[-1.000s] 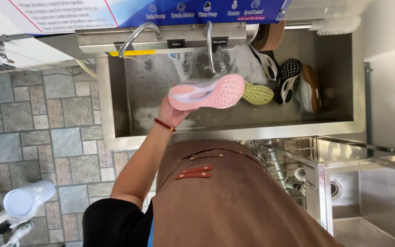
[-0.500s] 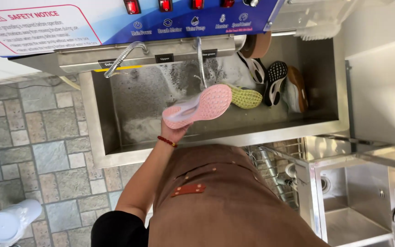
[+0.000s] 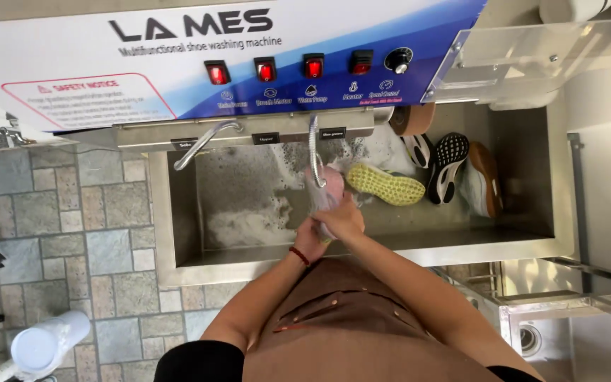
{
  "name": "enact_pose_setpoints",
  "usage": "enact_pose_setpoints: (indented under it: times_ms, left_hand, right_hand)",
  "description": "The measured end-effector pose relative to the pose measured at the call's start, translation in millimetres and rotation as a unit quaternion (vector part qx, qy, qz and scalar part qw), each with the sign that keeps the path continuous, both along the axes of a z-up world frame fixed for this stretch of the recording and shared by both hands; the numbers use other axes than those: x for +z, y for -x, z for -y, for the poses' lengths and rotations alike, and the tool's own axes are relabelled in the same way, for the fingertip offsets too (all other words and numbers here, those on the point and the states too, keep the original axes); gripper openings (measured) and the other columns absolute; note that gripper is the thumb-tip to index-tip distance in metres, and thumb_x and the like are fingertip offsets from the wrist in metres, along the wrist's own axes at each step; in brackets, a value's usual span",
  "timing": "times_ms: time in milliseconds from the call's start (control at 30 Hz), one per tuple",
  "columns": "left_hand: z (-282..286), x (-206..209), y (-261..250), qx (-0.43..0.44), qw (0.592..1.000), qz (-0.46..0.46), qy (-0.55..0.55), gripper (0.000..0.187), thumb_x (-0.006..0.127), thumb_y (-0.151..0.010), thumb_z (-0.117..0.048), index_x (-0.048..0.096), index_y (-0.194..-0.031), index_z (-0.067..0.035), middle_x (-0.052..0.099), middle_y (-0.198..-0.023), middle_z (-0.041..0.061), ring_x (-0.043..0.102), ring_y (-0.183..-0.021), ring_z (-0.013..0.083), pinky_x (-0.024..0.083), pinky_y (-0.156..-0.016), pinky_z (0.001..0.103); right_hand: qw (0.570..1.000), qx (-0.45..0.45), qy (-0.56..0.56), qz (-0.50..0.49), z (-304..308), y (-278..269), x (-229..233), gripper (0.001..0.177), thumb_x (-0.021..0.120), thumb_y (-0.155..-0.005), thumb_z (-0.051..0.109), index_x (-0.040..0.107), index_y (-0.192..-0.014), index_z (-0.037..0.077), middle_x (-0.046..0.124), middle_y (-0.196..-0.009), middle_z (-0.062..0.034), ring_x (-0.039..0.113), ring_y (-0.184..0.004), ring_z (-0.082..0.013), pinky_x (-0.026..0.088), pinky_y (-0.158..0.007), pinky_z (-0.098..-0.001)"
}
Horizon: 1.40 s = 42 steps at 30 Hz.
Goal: The recorder is washing several pairs of shoes using a specialized shoe washing machine.
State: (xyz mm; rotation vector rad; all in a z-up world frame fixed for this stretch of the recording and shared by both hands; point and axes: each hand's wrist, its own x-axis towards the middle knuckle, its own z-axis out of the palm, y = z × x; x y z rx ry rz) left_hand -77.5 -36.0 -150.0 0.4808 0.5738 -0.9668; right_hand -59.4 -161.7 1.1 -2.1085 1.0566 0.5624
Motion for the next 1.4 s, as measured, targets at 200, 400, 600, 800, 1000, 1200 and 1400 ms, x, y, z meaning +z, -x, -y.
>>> enact_pose_setpoints:
  times_ms: [200,400,600,800,1000,1200,1400]
  left_hand:
    - [22,3,-112,0.026,0.972,0.096,-0.214,0.053,0.041,-0.097,-0.060,0.063,-0.129,-0.024,0.068,-0.126,-0.007,0.063,-0.113,0.0122,0.046,-0.096,0.030]
    - [59,-41,-172,0.168,0.981,0.068,-0.067,0.057,0.038,-0.105,-0.049,0.059,-0.137,-0.007,0.066,-0.129,0.012,0.065,-0.118,0.0287,0.051,-0.105,0.041]
    - [63,-19,-182,0.193,0.980,0.049,-0.014,0.059,0.041,-0.106,-0.055,0.058,-0.138,-0.009,0.064,-0.130,0.009,0.063,-0.119,0.0277,0.051,-0.104,0.041]
    - [64,-87,-179,0.147,0.987,0.061,0.009,0.068,0.042,-0.106,-0.063,0.057,-0.139,-0.005,0.062,-0.131,0.014,0.059,-0.121,0.0315,0.050,-0.104,0.046]
    - [74,-42,-179,0.099,0.995,0.009,0.011,0.072,0.039,-0.099,-0.066,0.057,-0.139,-0.009,0.061,-0.136,0.012,0.058,-0.125,0.0302,0.049,-0.105,0.046]
    - [73,-34,-172,0.096,0.992,-0.002,0.082,0.074,0.040,-0.098,-0.067,0.060,-0.133,-0.005,0.066,-0.127,0.016,0.064,-0.116,0.0325,0.053,-0.102,0.048]
    - [73,-41,-172,0.089,0.994,-0.006,0.059,0.059,0.037,-0.101,-0.050,0.062,-0.125,-0.002,0.068,-0.118,0.018,0.069,-0.107,0.0326,0.058,-0.095,0.049]
  right_hand:
    - [0.987,0.079,0.080,0.117,9,-21,22,0.106,0.086,-0.057,0.040,0.042,-0.149,0.013,0.066,-0.126,-0.0209,0.068,-0.105,-0.0428,0.056,-0.086,-0.0514]
    - [0.956,0.106,0.164,0.219,12,-46,0,0.091,0.078,-0.070,0.035,0.045,-0.148,0.004,0.069,-0.124,-0.0201,0.073,-0.087,-0.0415,0.059,-0.070,-0.0528]
    - [0.953,0.104,0.170,0.230,6,-53,12,0.085,0.078,-0.078,0.040,0.045,-0.146,0.000,0.069,-0.120,-0.0206,0.072,-0.082,-0.0419,0.058,-0.066,-0.0527]
    - [0.945,0.104,0.182,0.250,4,-43,-2,0.084,0.075,-0.080,0.031,0.042,-0.149,-0.004,0.068,-0.122,-0.0220,0.072,-0.088,-0.0419,0.059,-0.068,-0.0519]
    - [0.961,0.086,0.172,0.201,2,-42,3,0.091,0.080,-0.079,0.033,0.040,-0.151,-0.005,0.068,-0.116,-0.0221,0.071,-0.087,-0.0425,0.057,-0.069,-0.0527]
    - [0.945,0.113,0.194,0.237,-2,-38,5,0.105,0.086,-0.065,0.033,0.039,-0.150,-0.006,0.066,-0.122,-0.0237,0.072,-0.086,-0.0406,0.059,-0.065,-0.0483]
    - [0.937,0.120,0.208,0.255,-4,-39,0,0.100,0.083,-0.070,0.029,0.039,-0.152,-0.005,0.066,-0.126,-0.0228,0.073,-0.086,-0.0396,0.060,-0.066,-0.0479]
